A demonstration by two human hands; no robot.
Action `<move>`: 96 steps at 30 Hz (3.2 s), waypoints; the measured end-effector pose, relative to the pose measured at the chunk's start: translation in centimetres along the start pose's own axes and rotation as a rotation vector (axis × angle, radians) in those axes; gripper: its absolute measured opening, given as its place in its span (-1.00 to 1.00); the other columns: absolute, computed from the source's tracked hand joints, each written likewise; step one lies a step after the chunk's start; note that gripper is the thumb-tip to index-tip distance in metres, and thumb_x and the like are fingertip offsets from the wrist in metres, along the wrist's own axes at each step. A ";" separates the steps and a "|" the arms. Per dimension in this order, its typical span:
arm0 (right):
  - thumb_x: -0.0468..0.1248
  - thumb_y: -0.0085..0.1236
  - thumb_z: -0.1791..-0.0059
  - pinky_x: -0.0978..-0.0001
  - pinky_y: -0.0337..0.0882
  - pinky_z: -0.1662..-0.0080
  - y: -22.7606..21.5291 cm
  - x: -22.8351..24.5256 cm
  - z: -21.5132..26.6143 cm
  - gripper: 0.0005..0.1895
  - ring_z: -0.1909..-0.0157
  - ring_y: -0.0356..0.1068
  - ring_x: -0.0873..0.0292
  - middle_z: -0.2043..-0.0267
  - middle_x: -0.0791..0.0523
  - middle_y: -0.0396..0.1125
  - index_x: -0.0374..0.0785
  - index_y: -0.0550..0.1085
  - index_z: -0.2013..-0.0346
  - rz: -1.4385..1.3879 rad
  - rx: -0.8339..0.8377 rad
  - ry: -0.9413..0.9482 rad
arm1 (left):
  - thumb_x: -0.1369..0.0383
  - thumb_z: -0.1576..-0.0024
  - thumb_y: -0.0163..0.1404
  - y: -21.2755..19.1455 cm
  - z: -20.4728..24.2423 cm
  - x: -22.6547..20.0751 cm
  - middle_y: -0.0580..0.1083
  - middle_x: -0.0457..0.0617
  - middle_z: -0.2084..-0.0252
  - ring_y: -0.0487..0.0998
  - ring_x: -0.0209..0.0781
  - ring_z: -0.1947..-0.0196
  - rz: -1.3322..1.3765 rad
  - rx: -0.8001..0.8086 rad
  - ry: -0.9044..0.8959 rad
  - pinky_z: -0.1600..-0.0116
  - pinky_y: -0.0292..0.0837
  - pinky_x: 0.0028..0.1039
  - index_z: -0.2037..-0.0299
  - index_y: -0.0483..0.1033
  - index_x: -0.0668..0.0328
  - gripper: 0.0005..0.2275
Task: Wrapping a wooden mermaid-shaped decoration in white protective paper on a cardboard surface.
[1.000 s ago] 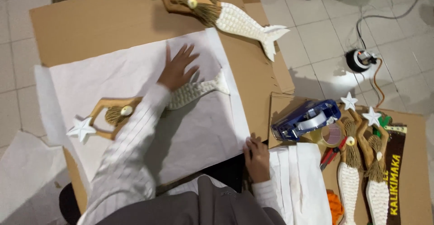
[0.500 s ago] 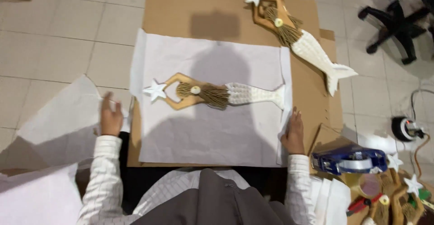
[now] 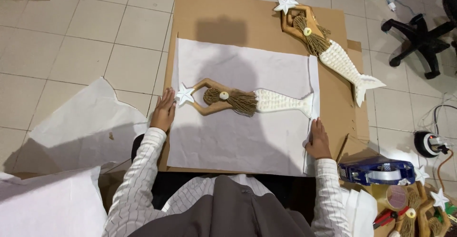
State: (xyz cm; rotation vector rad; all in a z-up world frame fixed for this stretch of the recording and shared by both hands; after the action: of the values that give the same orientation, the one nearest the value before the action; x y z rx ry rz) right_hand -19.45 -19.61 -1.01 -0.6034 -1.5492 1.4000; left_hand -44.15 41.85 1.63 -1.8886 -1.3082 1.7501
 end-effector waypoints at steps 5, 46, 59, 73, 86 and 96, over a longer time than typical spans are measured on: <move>-0.26 0.08 0.30 -0.28 -0.09 -0.42 -0.5 0.1 0.1 0.18 -0.60 -0.25 -0.15 -0.67 0.09 -0.37 0.05 -0.15 -0.60 -0.045 0.041 0.034 | 0.48 -0.30 -0.13 1.0 -0.1 0.3 0.17 0.12 -0.49 0.08 0.07 -0.50 -0.093 -0.013 0.105 -0.54 -0.18 0.01 -0.41 0.27 0.19 -0.57; -0.18 -0.04 -0.11 0.17 0.26 -0.39 -5.3 -2.9 -1.3 -0.49 -0.40 0.25 0.10 -0.54 0.26 0.12 0.19 0.33 -0.39 0.327 -0.251 -0.603 | 0.42 -0.08 0.03 -1.5 0.3 2.0 0.05 -0.07 -0.57 -0.01 -0.10 -0.55 -0.420 0.198 0.542 -0.59 -0.27 -0.02 -0.49 0.11 0.01 -0.31; -0.13 -0.01 -0.11 0.28 0.37 -0.29 -4.0 -4.7 -1.7 -0.55 -0.36 0.31 0.13 -0.54 0.26 0.13 0.22 0.38 -0.31 0.443 -0.348 -0.687 | 0.53 -0.03 -0.04 -1.8 0.5 0.8 0.06 0.00 -0.57 -0.01 0.03 -0.55 -0.345 0.219 0.554 -0.56 -0.22 0.03 -0.49 0.16 -0.15 -0.28; -0.39 0.10 -0.02 0.22 0.38 -0.31 -6.9 -0.5 -0.8 -0.68 -0.28 0.38 0.06 -0.22 0.19 0.45 -0.04 0.61 -0.03 -0.228 -0.357 -0.385 | 0.43 -0.09 0.05 -3.2 0.1 -3.3 0.28 -0.03 -0.46 0.23 0.03 -0.44 -0.170 0.099 0.416 -0.49 0.03 -0.05 -0.35 0.40 -0.19 -0.46; -0.44 0.22 0.03 0.21 0.46 -0.24 -5.7 -0.6 -0.2 -0.76 -0.19 0.45 -0.07 -0.11 0.00 0.50 -0.26 0.63 0.08 -0.214 -0.377 -0.487 | 0.74 0.00 -0.13 -3.2 0.5 -2.7 0.25 0.03 -0.47 0.17 0.10 -0.47 -0.155 0.190 0.470 -0.56 -0.05 -0.14 -0.42 0.32 -0.05 -0.29; -0.35 0.21 0.04 0.10 0.38 -0.28 -9.0 2.8 4.7 -0.69 -0.21 0.41 -0.13 -0.15 -0.03 0.47 -0.30 0.60 0.00 -0.557 -0.160 -0.334 | 0.58 -0.27 -0.23 -5.4 4.7 -1.5 0.29 -0.02 -0.46 0.21 0.01 -0.47 -0.215 0.253 0.470 -0.54 -0.07 -0.02 -0.34 0.38 0.05 -0.56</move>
State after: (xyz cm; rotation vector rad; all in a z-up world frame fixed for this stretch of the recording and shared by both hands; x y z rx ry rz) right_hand -22.83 -21.64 8.74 -0.0069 -1.9195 0.9845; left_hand -50.50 42.05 5.28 -1.7911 -1.0143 1.2025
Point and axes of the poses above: each hand's wrist, its own z-axis away from the middle knuckle, its own y-axis out of the palm, x = y × z, the point moved 4 cm from there along -z, towards the middle knuckle
